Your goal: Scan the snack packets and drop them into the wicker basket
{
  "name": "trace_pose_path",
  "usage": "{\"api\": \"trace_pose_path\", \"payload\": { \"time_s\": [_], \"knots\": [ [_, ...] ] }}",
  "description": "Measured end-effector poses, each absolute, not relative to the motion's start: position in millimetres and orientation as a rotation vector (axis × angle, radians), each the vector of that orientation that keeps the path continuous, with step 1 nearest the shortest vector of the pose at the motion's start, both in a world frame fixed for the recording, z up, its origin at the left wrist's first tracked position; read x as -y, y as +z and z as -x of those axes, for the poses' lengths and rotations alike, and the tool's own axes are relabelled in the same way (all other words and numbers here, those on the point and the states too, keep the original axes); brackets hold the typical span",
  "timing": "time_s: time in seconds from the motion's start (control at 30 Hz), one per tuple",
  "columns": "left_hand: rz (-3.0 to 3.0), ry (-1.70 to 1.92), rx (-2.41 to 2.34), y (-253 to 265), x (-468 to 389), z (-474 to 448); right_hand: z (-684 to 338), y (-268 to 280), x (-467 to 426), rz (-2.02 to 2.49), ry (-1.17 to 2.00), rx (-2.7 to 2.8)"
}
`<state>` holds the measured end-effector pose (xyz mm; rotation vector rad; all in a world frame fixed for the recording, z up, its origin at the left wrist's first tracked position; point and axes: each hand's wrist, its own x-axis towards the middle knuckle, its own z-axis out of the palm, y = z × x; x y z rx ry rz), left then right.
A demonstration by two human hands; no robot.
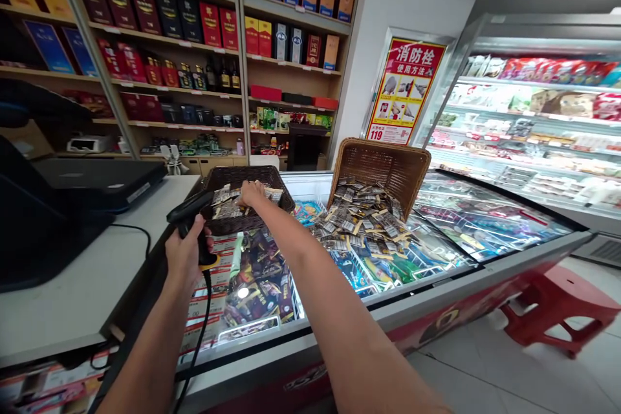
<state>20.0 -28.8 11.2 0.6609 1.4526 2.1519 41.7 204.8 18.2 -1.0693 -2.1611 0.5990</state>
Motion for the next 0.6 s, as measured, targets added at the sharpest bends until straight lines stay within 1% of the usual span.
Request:
{"api": "trace_pose_path", "payload": {
  "time_s": [0.1,0.23,0.3,0.47,0.6],
  "knots": [
    [-0.685,2.137,-1.469,11,28,-22,-53,27,-194,1.083,0.604,2.11],
    [-0.719,2.096,-1.51,10,25,-25,-107,43,-175,0.999,0.649,1.726],
    [-0.768,2.039,-1.515,10,24,-28,-149,41,-161,0.976,0.678,1.567],
    [-0.979,1.738,-1.44,8,21,-43,-246,1,-133,1.017,0.679,1.261],
    [-1.212,1.468,-1.418,7,23,-61,-280,-25,-128,1.165,0.704,1.042]
  ]
}}
